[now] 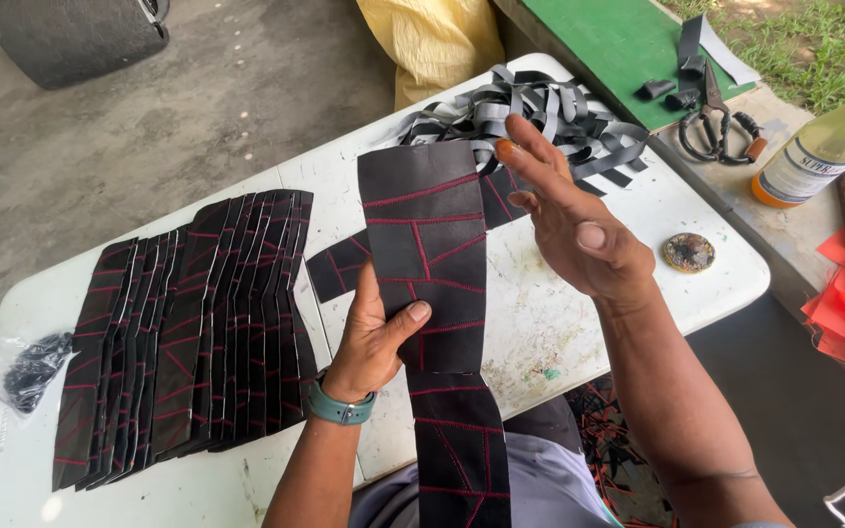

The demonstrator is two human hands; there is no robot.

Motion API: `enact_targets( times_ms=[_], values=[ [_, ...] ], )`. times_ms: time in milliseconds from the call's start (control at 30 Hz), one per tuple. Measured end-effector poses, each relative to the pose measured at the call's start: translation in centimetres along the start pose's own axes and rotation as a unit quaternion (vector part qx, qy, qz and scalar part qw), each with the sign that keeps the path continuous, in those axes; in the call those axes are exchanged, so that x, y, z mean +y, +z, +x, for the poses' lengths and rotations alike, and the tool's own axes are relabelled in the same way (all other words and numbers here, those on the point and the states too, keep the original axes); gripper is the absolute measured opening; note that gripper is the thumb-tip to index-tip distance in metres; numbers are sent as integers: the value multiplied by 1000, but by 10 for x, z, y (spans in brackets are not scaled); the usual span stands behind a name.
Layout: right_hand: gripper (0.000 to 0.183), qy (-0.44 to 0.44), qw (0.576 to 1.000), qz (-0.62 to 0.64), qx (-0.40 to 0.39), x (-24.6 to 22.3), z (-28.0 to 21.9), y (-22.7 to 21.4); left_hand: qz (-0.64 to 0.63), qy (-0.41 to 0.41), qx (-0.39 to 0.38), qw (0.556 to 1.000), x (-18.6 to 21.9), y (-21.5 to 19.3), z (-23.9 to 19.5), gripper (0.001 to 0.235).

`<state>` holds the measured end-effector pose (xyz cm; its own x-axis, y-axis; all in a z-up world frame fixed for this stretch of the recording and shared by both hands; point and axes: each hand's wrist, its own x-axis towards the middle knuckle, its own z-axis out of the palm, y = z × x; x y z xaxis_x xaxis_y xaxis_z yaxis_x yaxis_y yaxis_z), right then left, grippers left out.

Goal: The person repeatedly picks up black fabric pieces with red stitching from a stack, applies a yellow substance from a jar to the surface using a finger, and places the treated piece onto a separate pile. This process is repeated for multiple pieces throughout the clip.

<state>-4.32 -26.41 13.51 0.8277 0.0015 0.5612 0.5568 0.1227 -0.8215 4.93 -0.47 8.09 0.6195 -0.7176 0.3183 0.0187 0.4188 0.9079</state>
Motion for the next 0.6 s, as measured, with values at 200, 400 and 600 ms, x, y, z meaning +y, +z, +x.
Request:
enact_targets(
  times_ms=[200,400,600],
  values=[
    [95,1,999,-38,-8,-3,17,0,31,6,-13,999,-2,0,0,67],
    [92,-10,994,-106,0,3,22,0,57,25,-21,998,-3,-2,0,66],
    [88,-18,971,-239,6,1,16,4,45,13,-8,999,-3,-2,0,68]
  ],
)
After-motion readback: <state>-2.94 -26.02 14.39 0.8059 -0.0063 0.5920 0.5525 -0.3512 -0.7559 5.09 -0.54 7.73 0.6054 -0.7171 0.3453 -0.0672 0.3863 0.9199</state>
